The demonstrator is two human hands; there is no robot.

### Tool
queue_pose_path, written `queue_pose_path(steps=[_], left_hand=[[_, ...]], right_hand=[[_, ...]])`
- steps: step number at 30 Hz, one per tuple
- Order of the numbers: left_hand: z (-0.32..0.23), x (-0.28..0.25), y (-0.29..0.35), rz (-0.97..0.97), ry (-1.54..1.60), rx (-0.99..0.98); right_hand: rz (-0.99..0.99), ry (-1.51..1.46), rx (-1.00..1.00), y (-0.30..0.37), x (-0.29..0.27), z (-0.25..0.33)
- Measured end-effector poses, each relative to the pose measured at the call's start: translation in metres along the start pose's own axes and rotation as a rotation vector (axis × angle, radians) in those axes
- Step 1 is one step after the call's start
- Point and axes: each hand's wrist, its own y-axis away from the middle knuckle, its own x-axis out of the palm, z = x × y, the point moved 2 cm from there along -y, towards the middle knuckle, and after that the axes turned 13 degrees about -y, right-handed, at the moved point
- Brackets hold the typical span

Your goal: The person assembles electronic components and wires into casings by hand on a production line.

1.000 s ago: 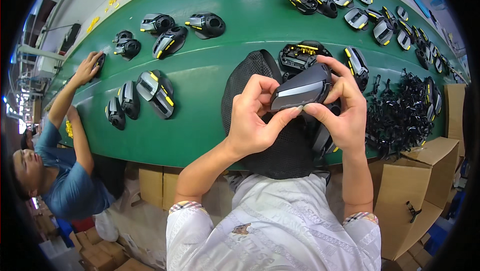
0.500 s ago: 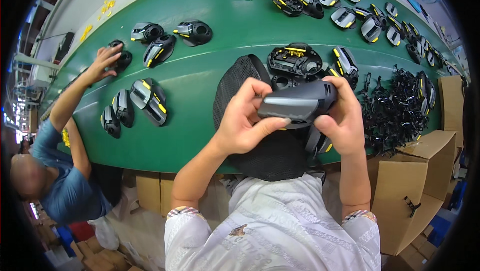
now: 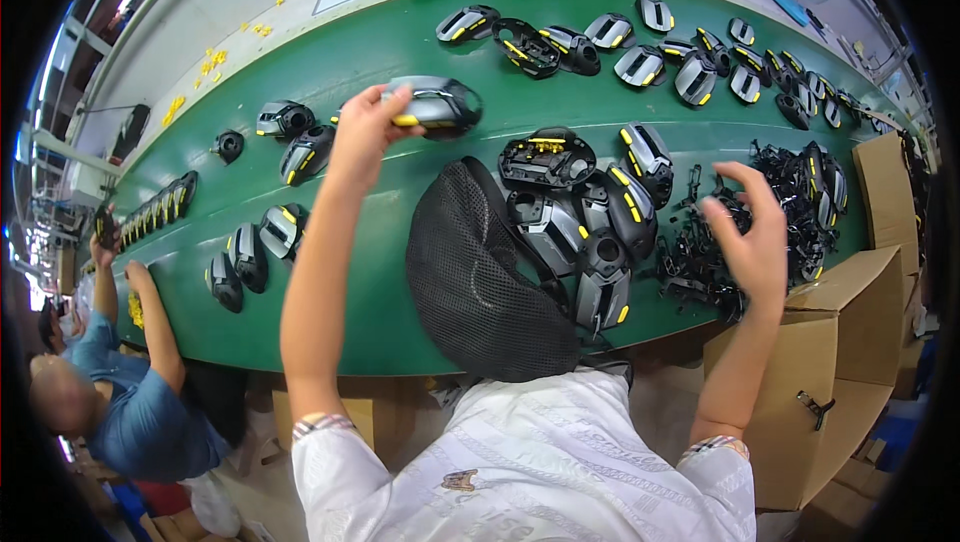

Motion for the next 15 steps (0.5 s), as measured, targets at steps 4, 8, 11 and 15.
queue_pose_path(steps=[4,8,11,15], left_hand=[[0.025,-0.037,-0.058,-0.047,-0.474,-0.255],[0.012,-0.028,-0.09,-0.557,-1.812,0.259],[-0.003,0.01,-0.144,-0.43,-1.516,0.289],[0.023,0.032,-0.202,-0.149,-1.262,-0.215]], right_hand=[[-0.103,0.074,0.126,-0.006,-0.032,-0.039],[-0.067,0.192,0.118,-0.003,-0.041,-0.069],[-0.012,0.232,0.133,-0.004,-0.04,-0.071],[0.064,0.197,0.085,-0.007,-0.034,-0.059]])
